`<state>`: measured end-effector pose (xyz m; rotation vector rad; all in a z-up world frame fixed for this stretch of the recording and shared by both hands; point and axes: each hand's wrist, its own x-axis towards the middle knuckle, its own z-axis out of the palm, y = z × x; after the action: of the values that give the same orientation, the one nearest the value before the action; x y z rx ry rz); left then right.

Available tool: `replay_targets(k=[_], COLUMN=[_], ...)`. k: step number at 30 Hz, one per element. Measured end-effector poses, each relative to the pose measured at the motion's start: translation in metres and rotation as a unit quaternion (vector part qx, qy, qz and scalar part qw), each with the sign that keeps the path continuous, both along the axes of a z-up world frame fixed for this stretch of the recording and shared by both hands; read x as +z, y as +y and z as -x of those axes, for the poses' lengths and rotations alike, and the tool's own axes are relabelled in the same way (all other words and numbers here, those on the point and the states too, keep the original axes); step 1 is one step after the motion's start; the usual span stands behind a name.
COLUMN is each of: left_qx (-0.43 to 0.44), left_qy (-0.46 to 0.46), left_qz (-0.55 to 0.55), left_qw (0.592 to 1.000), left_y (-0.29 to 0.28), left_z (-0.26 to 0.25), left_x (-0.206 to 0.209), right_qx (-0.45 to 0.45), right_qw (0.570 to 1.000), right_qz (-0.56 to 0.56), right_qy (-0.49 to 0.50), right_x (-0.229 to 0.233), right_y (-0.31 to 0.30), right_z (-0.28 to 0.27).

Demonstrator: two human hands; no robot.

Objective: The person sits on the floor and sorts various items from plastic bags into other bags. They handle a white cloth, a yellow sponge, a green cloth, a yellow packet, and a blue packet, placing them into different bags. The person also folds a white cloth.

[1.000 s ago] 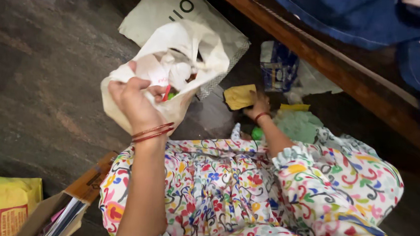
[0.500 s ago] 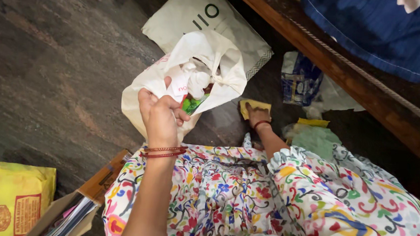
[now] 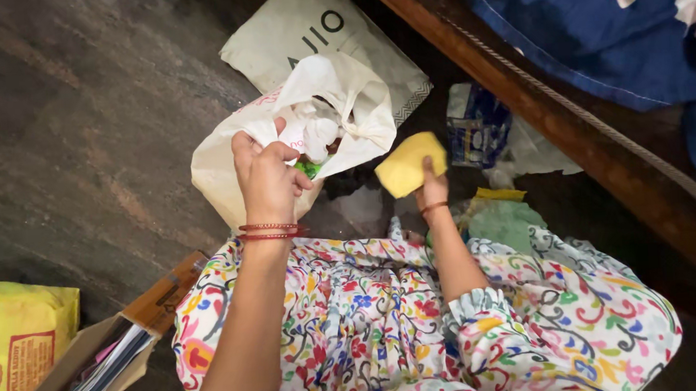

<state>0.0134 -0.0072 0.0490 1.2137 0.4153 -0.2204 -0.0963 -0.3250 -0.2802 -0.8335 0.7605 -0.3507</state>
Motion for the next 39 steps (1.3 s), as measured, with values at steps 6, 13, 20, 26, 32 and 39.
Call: replay_targets(k=[6,13,20,26,32,39], left_qx=[-0.019,-0.031,-0.050,-0.120,-0.032,0.025], left_qy=[0.010,-0.002,0.007,0.073,-0.016,0.037], left_qz=[-0.009,0.038,0.051,0.065,0.109,0.073], left_qw=[1.000,0.999,0.997,0.988,0.993,0.996], left_y=[0.001,0.008,0.008,-0.003,0.005,0.015], left_z=[0.000,0.002,0.003,0.005,-0.002,-0.004], left_x=[0.009,0.009,0.003,0.005,-0.004,0.006], right_qx=[-0.136,0.268,0.489,0.609,0.565,-0.147], right_qw=[0.963,0.790,0.475,0.494,0.743,0.988], right_qz=[0.122,0.508,0.725,0.609,0.341,0.034], right_qy=[-0.198,-0.213,-0.103,0.124,-0.111,-0.027], right_x=[0.108,0.213,0.121,0.027,0.067,0.052], right_y=[-0.002,0.073,0.129,0.141,0.123,0.039], right_z=[-0.035,-0.055,-0.084,-0.104,-0.063,-0.036])
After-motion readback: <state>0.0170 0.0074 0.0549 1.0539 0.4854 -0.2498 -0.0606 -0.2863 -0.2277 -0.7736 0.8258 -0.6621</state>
